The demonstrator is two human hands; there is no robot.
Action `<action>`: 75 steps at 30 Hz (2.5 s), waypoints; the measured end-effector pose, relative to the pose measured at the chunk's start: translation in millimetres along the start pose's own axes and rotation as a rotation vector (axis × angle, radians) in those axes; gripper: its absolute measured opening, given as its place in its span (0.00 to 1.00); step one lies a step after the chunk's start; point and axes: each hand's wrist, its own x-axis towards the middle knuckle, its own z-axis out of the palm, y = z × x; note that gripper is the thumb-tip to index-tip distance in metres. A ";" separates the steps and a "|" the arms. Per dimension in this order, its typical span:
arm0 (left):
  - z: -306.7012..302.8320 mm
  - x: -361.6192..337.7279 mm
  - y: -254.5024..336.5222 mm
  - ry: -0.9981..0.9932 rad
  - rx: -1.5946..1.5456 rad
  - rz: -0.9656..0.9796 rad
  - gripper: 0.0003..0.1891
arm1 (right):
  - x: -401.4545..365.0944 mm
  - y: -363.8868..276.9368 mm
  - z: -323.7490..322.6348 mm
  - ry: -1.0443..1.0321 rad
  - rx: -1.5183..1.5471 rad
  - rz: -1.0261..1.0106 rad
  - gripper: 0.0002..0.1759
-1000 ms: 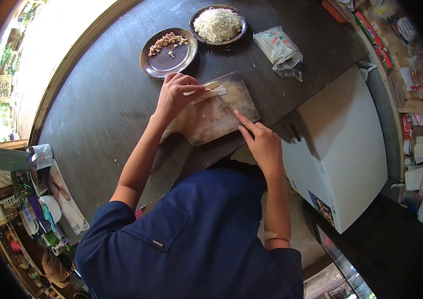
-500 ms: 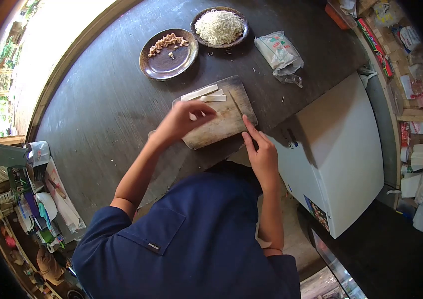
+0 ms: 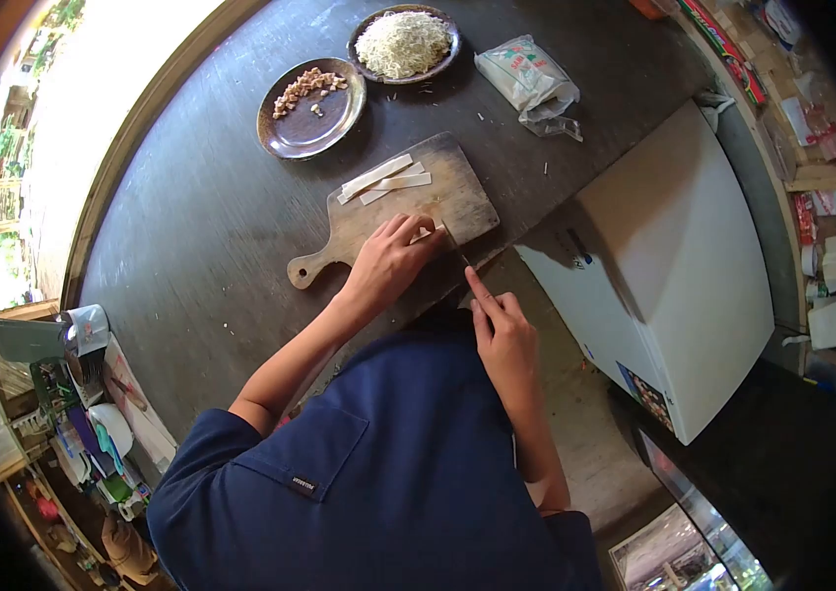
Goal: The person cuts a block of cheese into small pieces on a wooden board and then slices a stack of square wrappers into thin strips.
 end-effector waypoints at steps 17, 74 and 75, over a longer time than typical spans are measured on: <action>9.6 -4.8 -0.1 0.095 0.032 0.021 0.19 | -8.3 -27.3 -6.4 -0.152 -0.140 0.106 0.32; 27.8 -23.2 15.8 0.223 0.081 0.015 0.25 | -8.4 -9.0 26.3 -0.054 -0.193 0.073 0.33; 24.2 -21.8 16.2 0.214 0.116 0.033 0.25 | -2.8 -8.3 28.9 -0.042 -0.189 0.052 0.33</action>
